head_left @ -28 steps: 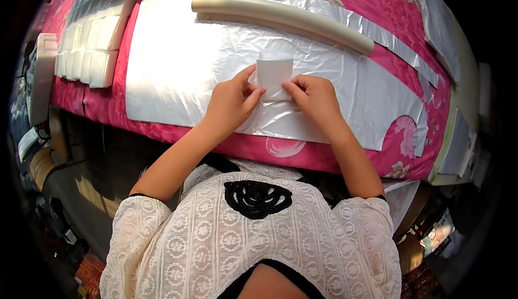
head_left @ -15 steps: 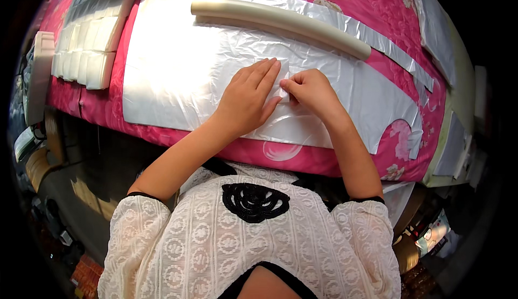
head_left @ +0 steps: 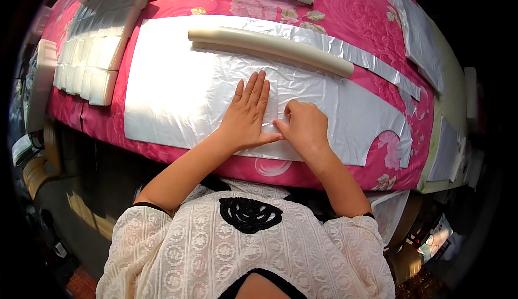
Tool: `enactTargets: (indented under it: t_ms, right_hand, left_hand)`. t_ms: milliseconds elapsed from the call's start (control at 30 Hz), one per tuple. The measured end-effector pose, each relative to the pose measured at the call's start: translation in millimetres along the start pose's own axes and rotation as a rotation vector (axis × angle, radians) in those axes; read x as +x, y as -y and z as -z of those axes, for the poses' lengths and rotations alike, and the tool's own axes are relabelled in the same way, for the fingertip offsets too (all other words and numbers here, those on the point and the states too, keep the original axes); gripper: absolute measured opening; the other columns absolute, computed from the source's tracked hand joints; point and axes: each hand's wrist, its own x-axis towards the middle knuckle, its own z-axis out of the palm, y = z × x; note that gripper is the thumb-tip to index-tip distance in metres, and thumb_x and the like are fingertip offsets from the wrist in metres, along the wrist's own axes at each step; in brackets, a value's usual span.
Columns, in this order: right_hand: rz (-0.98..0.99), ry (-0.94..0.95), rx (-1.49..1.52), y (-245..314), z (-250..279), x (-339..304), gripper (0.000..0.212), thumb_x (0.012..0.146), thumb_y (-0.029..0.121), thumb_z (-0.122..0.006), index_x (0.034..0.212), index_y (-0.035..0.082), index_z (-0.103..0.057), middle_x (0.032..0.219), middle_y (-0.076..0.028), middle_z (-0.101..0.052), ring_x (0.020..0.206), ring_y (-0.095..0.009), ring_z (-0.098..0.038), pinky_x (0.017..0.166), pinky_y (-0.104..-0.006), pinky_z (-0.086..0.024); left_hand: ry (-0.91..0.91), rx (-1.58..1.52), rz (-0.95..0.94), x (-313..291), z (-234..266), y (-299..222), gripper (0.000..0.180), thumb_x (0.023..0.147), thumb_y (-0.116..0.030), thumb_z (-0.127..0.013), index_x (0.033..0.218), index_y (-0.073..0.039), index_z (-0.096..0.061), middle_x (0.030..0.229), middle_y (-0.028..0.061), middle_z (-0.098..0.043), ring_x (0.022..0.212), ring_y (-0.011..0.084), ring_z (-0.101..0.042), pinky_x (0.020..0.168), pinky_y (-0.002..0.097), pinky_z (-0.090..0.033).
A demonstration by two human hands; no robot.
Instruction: The person wraps small rectangular items with clear plastic film on a pink floral bedsheet. They unroll the film, place an item on it, fold the film around the item, and set the wrapped item aside. The process repeats with multiple items.
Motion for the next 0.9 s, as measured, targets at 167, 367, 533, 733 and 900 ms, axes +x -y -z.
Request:
enactTargets:
  t_ms: [167, 367, 533, 733, 900]
  right_hand:
    - [0.472, -0.32, 0.036, 3.5, -8.2, 21.4, 0.041, 0.072, 0.024, -0.07, 0.103, 0.0, -0.058, 0.109, -0.014, -0.057, 0.108, -0.029, -0.05, 0.09, -0.0377, -0.042]
    - [0.577, -0.152, 0.108, 24.2, -68.6, 36.8, 0.064, 0.084, 0.036, -0.055, 0.133, -0.001, -0.037, 0.142, -0.021, -0.028, 0.134, -0.034, -0.023, 0.109, -0.046, -0.017]
    - [0.614, 0.086, 0.37, 91.6, -90.2, -17.8, 0.06, 0.089, 0.032, -0.049, 0.137, 0.001, -0.031, 0.146, -0.022, -0.019, 0.137, -0.035, -0.014, 0.11, -0.047, -0.01]
    - [0.96, 0.291, 0.405, 122.4, -111.4, -42.1, 0.036, 0.084, 0.021, -0.052, 0.114, 0.002, -0.052, 0.14, -0.022, -0.031, 0.136, -0.034, -0.017, 0.11, -0.0479, -0.016]
    - [1.076, 0.107, 0.209, 77.3, -41.2, 2.5, 0.012, 0.078, 0.014, -0.054, 0.075, 0.004, -0.059, 0.11, -0.012, -0.056, 0.124, -0.029, -0.039, 0.108, -0.0468, -0.023]
  left_hand:
    - [-0.225, -0.359, 0.03, -24.3, 28.3, -0.5, 0.079, 0.072, -0.031, -0.068, 0.136, -0.004, -0.03, 0.141, 0.0227, -0.027, 0.132, 0.0382, -0.024, 0.107, 0.0462, -0.019]
    - [0.316, -1.274, 0.726, -136.8, 56.3, 12.4, 0.015, 0.086, -0.004, -0.057, 0.098, 0.004, -0.061, 0.09, 0.012, -0.067, 0.084, 0.0157, -0.065, 0.077, 0.0265, -0.051]
    - [0.258, -1.583, 1.273, -196.5, 58.2, 5.6, 0.02, 0.087, -0.014, -0.06, 0.102, 0.0, -0.06, 0.092, 0.0099, -0.067, 0.083, 0.0144, -0.063, 0.07, 0.0248, -0.05]
    - [0.124, -1.091, 1.05, -184.3, 63.5, 2.3, 0.01, 0.076, -0.01, -0.064, 0.081, -0.002, -0.062, 0.082, 0.009, -0.067, 0.076, 0.0231, -0.065, 0.066, 0.032, -0.051]
    - [0.13, -0.36, 0.51, -134.9, 100.3, -2.3, 0.016, 0.066, -0.009, -0.07, 0.081, -0.007, -0.064, 0.087, 0.0106, -0.067, 0.077, 0.0263, -0.065, 0.069, 0.0325, -0.051]
